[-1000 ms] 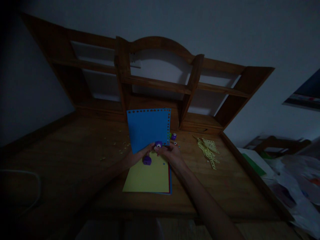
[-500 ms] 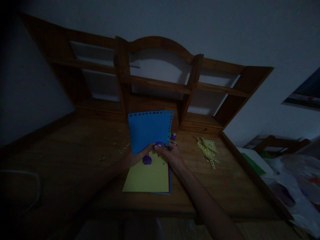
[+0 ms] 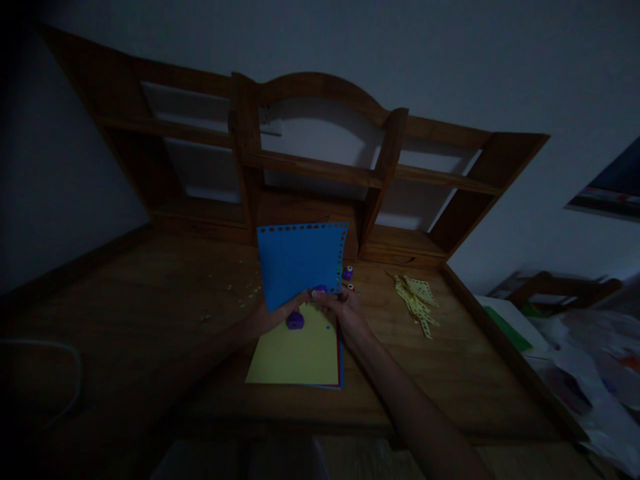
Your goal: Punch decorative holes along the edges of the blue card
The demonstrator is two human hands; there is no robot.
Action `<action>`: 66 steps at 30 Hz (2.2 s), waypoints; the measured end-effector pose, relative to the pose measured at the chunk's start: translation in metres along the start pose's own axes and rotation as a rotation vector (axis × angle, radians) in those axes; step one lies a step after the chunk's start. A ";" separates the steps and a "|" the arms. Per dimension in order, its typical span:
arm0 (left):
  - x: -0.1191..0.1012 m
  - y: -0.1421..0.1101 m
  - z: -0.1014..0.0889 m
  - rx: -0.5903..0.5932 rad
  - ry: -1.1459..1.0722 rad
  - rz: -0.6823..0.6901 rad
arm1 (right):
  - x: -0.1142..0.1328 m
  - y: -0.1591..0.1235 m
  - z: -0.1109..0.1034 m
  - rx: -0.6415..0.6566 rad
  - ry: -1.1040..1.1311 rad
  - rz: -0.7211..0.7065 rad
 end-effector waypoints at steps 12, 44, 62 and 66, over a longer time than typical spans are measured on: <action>-0.008 0.005 -0.006 -0.015 0.124 0.076 | -0.002 0.005 -0.006 -0.024 0.007 -0.037; 0.000 0.023 -0.014 -0.063 -0.036 0.053 | -0.005 0.010 -0.001 0.146 0.142 0.100; 0.027 0.021 -0.022 -0.267 -0.315 -0.150 | -0.009 0.012 -0.002 0.279 0.510 0.385; 0.025 0.021 -0.025 -0.283 -0.308 -0.164 | -0.012 0.014 -0.002 0.300 0.566 0.427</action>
Point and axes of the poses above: each hand's wrist, its own y-axis towards the middle knuckle, its own z-axis out of the palm, x = y × z, the point moved 6 cm from there along y, towards the middle knuckle, and after that the axes turned 14 degrees about z, right-handed, at the moved point
